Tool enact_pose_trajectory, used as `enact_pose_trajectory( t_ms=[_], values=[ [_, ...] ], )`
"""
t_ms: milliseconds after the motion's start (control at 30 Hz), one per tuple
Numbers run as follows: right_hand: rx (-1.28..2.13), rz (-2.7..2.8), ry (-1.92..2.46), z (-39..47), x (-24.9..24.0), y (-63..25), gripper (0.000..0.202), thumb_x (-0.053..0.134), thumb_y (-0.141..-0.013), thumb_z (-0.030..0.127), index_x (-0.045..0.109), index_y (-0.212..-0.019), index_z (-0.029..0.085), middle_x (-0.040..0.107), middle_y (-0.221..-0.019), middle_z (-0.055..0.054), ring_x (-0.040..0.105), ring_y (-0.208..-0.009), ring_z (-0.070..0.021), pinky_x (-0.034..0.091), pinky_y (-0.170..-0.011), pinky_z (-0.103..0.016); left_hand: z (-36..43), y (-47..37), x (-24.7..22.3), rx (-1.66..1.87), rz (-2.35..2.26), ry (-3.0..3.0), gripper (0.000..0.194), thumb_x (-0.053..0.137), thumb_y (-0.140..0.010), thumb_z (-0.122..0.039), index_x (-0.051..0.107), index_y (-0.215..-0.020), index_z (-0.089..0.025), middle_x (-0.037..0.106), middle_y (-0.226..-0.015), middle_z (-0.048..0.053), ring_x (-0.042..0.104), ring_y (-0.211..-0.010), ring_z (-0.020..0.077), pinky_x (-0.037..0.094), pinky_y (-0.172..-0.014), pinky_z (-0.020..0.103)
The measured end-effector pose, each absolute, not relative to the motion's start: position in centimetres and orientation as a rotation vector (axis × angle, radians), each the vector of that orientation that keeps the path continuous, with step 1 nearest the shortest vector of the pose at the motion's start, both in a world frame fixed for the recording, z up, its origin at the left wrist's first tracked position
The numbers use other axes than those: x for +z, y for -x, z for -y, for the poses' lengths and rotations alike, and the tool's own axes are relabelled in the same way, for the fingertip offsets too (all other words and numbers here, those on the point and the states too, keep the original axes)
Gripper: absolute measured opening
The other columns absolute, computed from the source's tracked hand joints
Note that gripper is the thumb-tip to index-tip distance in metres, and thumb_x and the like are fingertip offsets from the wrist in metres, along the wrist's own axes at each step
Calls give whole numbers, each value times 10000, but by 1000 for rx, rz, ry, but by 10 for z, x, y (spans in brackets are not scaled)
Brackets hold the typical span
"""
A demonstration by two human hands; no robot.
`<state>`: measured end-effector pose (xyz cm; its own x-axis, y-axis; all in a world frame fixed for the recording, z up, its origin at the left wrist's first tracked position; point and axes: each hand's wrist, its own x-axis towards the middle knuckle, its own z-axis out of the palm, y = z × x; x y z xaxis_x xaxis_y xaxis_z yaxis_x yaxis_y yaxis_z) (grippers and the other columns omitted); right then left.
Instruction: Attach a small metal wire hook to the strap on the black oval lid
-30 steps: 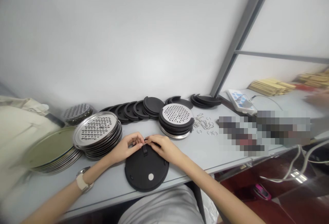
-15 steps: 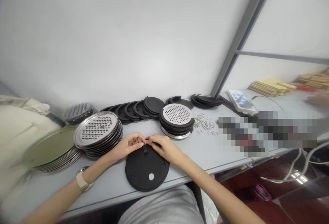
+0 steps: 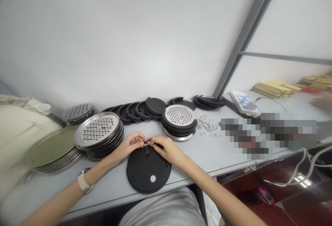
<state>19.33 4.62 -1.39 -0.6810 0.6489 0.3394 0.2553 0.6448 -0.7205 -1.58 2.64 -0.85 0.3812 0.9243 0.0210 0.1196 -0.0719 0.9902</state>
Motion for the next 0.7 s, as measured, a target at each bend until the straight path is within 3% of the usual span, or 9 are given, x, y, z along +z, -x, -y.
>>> enact_pose_trajectory(
  t_ms=[700],
  values=[
    [874,2263,708,-46,-13,-193,158,452,-941,233,605,-912,208,670,-1014,-40,621,-936,-162,464,-837,-264,-29,18,-11,885,-991,-1522,156,598,-817,-287,591,-859,-137,532,-756,4,498,-746,133,362,-709,248]
  ],
)
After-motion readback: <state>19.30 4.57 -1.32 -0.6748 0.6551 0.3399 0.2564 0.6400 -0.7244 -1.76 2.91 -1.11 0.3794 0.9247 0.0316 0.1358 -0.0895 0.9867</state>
